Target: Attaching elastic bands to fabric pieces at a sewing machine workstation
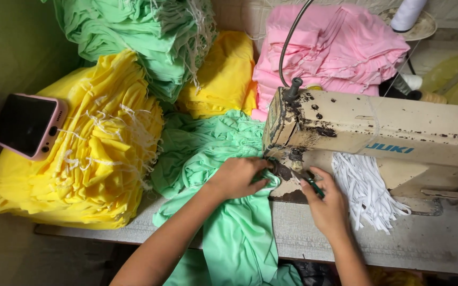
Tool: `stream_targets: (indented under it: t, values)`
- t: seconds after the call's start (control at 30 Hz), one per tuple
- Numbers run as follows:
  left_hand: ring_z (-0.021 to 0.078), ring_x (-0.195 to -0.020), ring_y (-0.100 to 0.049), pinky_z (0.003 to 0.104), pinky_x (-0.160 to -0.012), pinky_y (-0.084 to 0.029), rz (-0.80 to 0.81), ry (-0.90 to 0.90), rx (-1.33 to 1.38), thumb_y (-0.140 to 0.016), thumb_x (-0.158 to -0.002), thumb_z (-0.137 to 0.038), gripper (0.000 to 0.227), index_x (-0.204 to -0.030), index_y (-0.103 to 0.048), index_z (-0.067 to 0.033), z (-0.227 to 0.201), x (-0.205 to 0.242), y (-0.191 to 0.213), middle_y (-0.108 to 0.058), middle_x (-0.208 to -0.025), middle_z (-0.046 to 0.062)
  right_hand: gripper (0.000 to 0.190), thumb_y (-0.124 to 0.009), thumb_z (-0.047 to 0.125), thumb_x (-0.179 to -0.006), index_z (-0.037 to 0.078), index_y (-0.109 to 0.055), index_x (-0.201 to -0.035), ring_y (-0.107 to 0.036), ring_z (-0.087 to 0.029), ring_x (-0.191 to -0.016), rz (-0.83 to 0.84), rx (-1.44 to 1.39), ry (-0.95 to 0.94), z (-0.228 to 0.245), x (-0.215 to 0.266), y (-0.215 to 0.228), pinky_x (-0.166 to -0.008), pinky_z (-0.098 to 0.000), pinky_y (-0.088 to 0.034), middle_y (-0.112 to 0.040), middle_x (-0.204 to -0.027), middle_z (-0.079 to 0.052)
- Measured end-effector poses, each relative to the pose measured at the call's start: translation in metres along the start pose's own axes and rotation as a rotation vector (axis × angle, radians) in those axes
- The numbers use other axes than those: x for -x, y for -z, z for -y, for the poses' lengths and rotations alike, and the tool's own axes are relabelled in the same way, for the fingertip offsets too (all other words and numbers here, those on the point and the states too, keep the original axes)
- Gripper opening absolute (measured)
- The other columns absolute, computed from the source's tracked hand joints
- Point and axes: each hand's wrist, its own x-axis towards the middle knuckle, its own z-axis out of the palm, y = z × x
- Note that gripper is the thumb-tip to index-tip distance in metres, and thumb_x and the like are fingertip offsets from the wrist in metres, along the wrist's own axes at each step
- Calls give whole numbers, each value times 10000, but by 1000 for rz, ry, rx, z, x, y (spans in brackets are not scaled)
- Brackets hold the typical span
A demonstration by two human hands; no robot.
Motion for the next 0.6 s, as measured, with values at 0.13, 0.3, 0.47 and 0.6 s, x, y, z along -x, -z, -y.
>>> stream_targets:
  t: [0.13, 0.3, 0.47, 0.6]
  values:
    - [204, -739, -733, 364, -544, -588, 133, -27, -76, -556, -1028, -300, 281, -1150, -770, -163, 15, -4, -16, -789, -992, 20, 553, -569, 548, -898, 309, -620, -1394, -651, -209, -945, 34, 77, -171, -1, 1, 5, -778, -369, -498, -703, -1201, 1]
    - [210, -628, -658, 379, -508, -491, -26, -33, 5, -545, -1021, -314, 268, -1038, -760, -153, 20, 1, -21, -748, -814, -8, 459, -740, 491, -819, 246, -724, -1206, -682, -168, -879, 3, 90, -71, -15, -6, -1, -722, -322, -501, -757, -996, 13]
    - [50, -534, -555, 246, -486, -396, -160, 114, 340, -643, -997, -246, 169, -1043, -775, -152, 14, 8, -13, -692, -675, -74, 475, -712, 527, -829, 300, -687, -1246, -783, -211, -784, -7, 344, 141, -14, -6, -9, -696, -377, -629, -805, -1044, -4]
    - [147, -513, -626, 273, -507, -514, -238, 249, 490, -721, -927, -210, 127, -1018, -793, -158, 16, 8, -19, -706, -636, 5, 318, -806, 401, -809, 221, -787, -1071, -762, -304, -785, -132, 314, 393, -5, -10, -20, -680, -428, -605, -771, -803, -70]
